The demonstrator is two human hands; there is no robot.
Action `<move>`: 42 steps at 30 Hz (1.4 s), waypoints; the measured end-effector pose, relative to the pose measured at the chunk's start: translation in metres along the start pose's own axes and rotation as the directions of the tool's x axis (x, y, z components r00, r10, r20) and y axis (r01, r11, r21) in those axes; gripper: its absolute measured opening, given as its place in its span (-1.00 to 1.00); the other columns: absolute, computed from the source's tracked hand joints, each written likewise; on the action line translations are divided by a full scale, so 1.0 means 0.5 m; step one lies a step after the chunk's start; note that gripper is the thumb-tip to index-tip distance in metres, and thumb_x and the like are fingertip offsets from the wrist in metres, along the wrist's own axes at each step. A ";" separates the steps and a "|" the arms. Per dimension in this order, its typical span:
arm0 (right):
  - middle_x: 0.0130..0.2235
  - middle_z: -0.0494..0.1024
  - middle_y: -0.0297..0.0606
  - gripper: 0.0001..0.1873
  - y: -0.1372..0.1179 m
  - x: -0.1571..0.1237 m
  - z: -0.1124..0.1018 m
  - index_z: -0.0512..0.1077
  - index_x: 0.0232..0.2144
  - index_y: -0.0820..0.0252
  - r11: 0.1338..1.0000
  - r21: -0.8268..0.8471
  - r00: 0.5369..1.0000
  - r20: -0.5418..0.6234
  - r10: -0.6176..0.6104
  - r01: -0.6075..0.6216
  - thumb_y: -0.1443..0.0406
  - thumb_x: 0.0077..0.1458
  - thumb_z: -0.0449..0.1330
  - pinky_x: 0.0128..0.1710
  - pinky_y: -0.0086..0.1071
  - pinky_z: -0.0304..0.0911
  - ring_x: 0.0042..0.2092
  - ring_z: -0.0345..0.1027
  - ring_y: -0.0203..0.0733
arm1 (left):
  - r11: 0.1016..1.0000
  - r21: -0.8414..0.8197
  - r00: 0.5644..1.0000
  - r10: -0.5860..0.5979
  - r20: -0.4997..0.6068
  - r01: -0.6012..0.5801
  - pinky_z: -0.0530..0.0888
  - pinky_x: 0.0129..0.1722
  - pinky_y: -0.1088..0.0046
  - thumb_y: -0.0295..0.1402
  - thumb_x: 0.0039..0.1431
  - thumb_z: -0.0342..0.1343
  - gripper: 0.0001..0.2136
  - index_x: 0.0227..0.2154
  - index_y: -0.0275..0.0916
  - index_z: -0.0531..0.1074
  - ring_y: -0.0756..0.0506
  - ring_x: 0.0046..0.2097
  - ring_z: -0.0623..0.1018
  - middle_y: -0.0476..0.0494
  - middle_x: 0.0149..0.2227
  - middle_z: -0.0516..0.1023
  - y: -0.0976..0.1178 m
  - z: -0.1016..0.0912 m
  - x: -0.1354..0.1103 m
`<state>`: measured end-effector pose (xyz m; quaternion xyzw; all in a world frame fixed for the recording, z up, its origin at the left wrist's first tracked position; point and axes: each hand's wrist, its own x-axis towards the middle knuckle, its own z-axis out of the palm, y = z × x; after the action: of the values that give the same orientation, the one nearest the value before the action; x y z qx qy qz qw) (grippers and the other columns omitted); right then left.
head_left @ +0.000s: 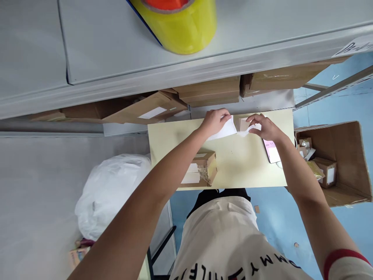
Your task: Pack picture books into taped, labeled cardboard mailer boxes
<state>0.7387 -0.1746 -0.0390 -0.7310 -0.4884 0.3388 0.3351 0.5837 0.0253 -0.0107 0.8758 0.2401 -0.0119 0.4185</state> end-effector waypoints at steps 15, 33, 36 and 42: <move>-0.26 0.58 -0.21 -0.29 -0.214 -0.067 0.062 0.22 0.16 0.13 0.959 0.282 0.980 -0.179 0.090 -0.036 0.01 0.03 0.27 -0.15 -0.07 0.43 -0.25 0.50 -0.04 | 0.952 -0.305 0.995 -0.055 -0.085 0.026 0.44 -0.27 0.46 -0.31 0.10 0.21 -0.78 -0.18 -0.22 0.51 -0.05 -0.30 0.56 -0.06 -0.36 0.61 0.094 -0.073 -0.149; -0.04 0.60 -0.22 -0.80 -0.522 -0.242 0.361 0.45 -0.08 0.02 0.818 -0.515 0.741 -0.437 -0.509 0.258 0.29 0.26 0.12 0.16 -0.15 0.11 0.02 0.46 -0.12 | 0.484 -0.874 0.964 -0.205 -0.168 -0.050 0.50 -0.26 0.43 -0.14 -0.11 0.36 -0.68 -0.38 -0.25 0.49 -0.03 -0.36 0.56 -0.05 -0.42 0.59 0.024 -0.089 -0.564; -0.08 0.64 -0.24 -0.80 -0.547 -0.253 0.398 0.46 -0.11 0.04 0.812 -0.531 0.723 -0.461 -0.515 0.240 0.34 0.27 0.10 0.11 -0.21 0.13 -0.05 0.50 -0.18 | 0.377 -0.925 0.973 -0.198 -0.121 -0.038 0.50 -0.24 0.42 -0.12 -0.11 0.37 -0.64 -0.36 -0.26 0.46 -0.02 -0.35 0.55 -0.03 -0.42 0.56 0.011 -0.098 -0.607; -0.13 0.66 -0.23 -0.80 -0.581 -0.275 0.441 0.50 -0.12 0.05 0.785 -0.564 0.703 -0.448 -0.553 0.257 0.35 0.26 0.12 0.05 -0.22 0.17 -0.11 0.53 -0.18 | 0.237 -0.971 0.990 -0.130 -0.062 -0.029 0.49 -0.14 0.38 -0.07 -0.14 0.39 -0.60 -0.45 -0.26 0.38 0.00 -0.36 0.54 0.03 -0.46 0.50 -0.016 -0.122 -0.674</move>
<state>0.3752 -0.1822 0.1023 -0.7261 -0.5773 -0.1175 0.3545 0.2712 -0.0637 0.0976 0.4212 0.2507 0.1820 0.8524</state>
